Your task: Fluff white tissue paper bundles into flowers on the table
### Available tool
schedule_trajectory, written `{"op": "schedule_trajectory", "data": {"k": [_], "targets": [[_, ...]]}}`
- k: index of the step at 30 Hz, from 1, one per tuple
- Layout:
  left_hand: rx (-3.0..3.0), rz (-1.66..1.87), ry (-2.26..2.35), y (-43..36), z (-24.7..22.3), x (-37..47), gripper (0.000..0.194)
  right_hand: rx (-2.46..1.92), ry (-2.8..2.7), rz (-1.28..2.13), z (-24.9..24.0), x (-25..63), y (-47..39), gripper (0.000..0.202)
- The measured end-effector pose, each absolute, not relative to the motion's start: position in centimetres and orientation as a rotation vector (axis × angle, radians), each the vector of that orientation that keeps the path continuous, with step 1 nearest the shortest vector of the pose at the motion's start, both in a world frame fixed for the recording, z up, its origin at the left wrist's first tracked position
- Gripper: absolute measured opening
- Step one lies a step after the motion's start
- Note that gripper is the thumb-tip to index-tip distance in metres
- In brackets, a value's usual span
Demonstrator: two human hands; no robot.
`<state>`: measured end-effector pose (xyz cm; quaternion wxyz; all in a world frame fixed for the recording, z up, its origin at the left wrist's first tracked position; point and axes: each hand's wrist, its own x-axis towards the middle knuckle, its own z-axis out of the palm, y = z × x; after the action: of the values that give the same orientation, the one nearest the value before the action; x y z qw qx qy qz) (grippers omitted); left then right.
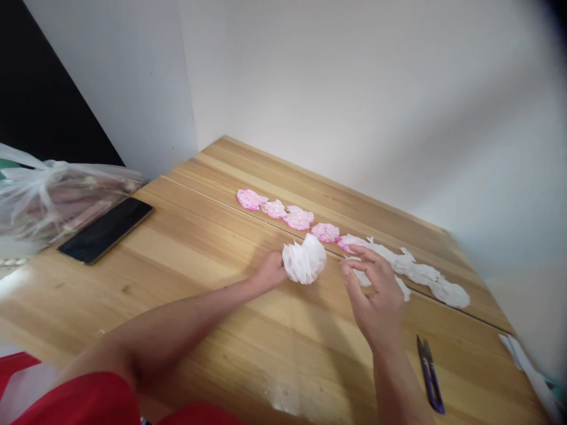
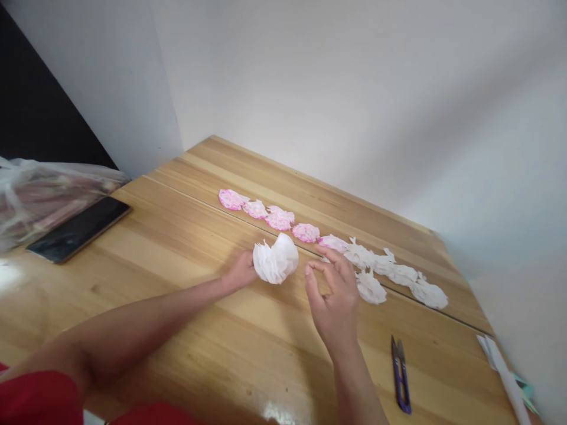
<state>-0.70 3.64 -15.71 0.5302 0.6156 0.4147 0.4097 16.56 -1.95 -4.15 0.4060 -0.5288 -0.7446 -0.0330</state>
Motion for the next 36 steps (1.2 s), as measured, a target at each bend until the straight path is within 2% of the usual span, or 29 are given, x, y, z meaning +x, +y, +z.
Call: {"op": "schedule_trajectory", "data": {"k": [8, 16, 28, 33, 36], "targets": [[1.292, 1.151, 0.807, 3.9, -15.6, -0.3, 0.03, -1.26, -1.994, -0.146, -4.0, 16.2, -2.1, 0.009], [1.337, 1.159, 0.828, 3.8, -15.4, -0.5, 0.036, -1.178, -2.093, -0.17, -4.0, 15.5, -2.3, 0.013], [1.354, 1.125, 0.765, 3.5, -14.0, -0.7, 0.033, -1.232, -2.216, -0.25, -5.2, 15.7, -1.5, 0.019], [1.385, 1.097, 0.796, 3.5, -14.3, -0.7, 0.027, -1.238, -2.245, -0.257, -5.7, 15.7, -1.2, 0.004], [1.369, 1.13, 0.786, 3.6, -14.6, -0.7, 0.026, -1.249, -2.213, -0.279, -4.6, 16.2, -1.5, 0.003]]}}
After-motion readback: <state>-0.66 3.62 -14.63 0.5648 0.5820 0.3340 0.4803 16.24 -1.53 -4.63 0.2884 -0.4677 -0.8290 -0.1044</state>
